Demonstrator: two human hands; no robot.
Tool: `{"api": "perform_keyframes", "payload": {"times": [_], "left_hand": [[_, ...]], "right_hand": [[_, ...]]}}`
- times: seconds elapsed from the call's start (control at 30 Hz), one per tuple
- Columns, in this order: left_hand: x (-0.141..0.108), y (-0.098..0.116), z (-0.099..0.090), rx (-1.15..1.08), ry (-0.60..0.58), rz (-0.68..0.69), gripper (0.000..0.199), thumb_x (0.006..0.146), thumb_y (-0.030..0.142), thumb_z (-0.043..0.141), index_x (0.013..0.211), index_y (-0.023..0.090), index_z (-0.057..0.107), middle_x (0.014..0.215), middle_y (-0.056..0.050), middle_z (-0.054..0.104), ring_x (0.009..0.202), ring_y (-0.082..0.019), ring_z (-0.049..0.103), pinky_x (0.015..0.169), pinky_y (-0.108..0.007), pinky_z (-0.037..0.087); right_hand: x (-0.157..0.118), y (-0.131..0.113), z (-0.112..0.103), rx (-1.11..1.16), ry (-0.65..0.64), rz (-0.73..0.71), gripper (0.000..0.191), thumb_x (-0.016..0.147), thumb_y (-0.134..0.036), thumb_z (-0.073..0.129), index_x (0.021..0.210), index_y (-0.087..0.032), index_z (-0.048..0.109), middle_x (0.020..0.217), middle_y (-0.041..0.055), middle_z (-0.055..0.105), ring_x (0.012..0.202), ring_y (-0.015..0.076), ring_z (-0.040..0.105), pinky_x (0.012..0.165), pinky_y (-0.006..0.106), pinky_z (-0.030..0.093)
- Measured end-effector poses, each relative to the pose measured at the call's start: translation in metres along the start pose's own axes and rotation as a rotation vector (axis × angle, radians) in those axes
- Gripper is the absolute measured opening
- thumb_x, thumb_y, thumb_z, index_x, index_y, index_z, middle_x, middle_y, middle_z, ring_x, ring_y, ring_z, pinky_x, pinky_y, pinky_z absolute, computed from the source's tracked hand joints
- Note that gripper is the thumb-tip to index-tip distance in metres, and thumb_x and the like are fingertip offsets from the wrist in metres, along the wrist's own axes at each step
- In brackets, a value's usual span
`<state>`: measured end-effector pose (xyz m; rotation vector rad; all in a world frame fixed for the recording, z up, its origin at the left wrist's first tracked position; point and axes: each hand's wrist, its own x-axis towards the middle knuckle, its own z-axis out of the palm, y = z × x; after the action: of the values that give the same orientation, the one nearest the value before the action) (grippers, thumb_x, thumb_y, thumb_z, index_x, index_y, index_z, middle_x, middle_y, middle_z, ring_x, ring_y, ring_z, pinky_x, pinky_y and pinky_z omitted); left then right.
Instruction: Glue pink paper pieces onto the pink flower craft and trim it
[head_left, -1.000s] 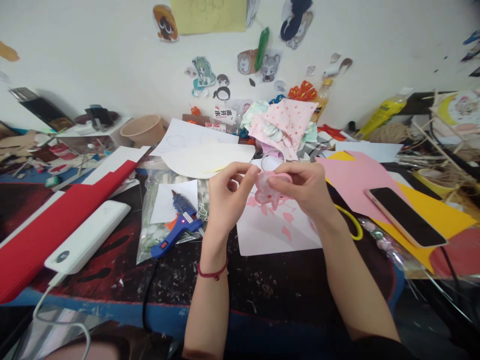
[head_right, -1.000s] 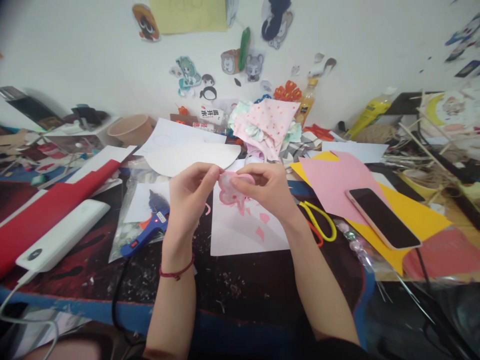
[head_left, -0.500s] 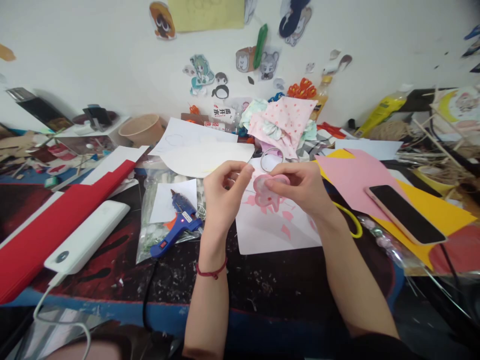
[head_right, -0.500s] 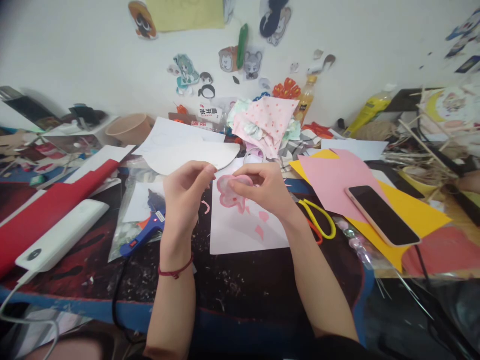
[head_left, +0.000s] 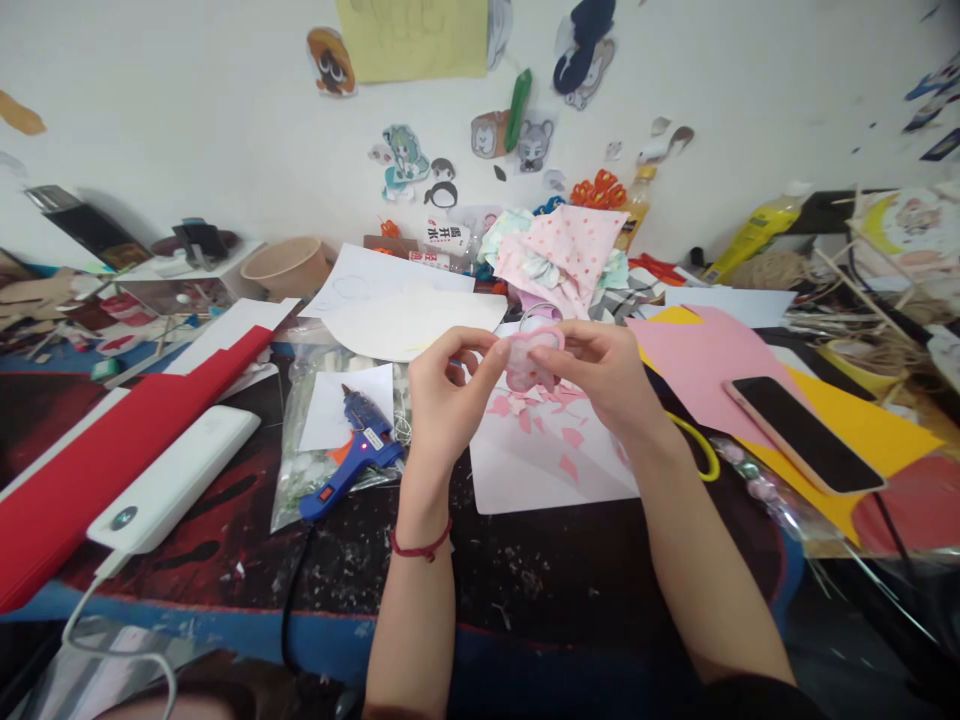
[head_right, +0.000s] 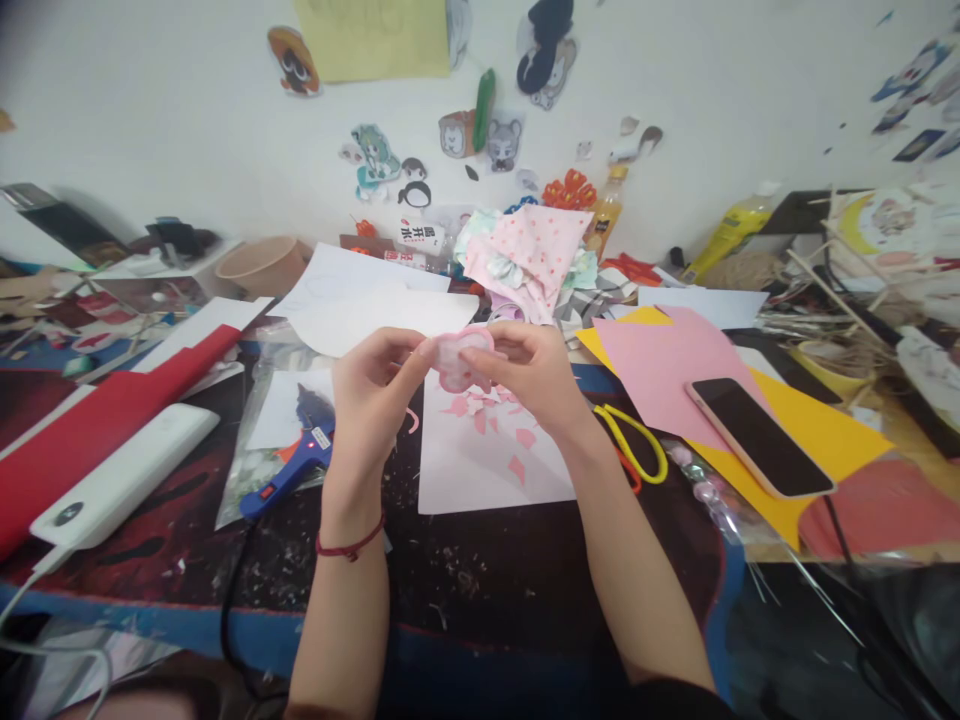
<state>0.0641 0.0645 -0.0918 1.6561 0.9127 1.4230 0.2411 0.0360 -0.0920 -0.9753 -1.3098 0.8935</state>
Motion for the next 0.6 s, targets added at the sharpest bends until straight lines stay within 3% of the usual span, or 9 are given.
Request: {"api": "perform_keyframes", "payload": {"times": [0.13,0.33,0.6], "left_hand": [[-0.0013,0.0051,-0.001,0.058,-0.052,0.014,0.016,0.086,0.034,0.075,0.079,0.02,0.07,0.079,-0.002,0.071,0.06,-0.01,0.051,0.049,-0.024,0.035],[-0.0031,0.0057,-0.0022,0.077,-0.137,0.02,0.015,0.09,0.034,0.071,0.083,0.021,0.071,0.079,-0.002,0.071,0.063,-0.011,0.055,0.053,-0.025,0.04],[-0.0034,0.0043,-0.0005,0.045,-0.057,0.053,0.011,0.088,0.031,0.072,0.083,0.021,0.073,0.08,-0.002,0.074,0.065,-0.011,0.059,0.058,-0.027,0.043]], "right_hand": [[0.001,-0.0025,0.0005,0.016,0.068,-0.032,0.017,0.074,-0.032,0.085,0.082,-0.018,0.078,0.071,0.0,0.07,0.06,0.0116,0.061,0.056,0.026,0.052],[0.0002,-0.0032,-0.0008,0.022,0.059,-0.028,0.014,0.072,-0.026,0.084,0.08,-0.017,0.077,0.071,-0.0001,0.069,0.061,0.0115,0.062,0.054,0.024,0.051],[0.0002,0.0039,0.0024,0.016,0.036,-0.028,0.017,0.072,-0.029,0.085,0.081,-0.017,0.077,0.064,-0.0015,0.069,0.051,0.0107,0.061,0.046,0.023,0.05]]}}
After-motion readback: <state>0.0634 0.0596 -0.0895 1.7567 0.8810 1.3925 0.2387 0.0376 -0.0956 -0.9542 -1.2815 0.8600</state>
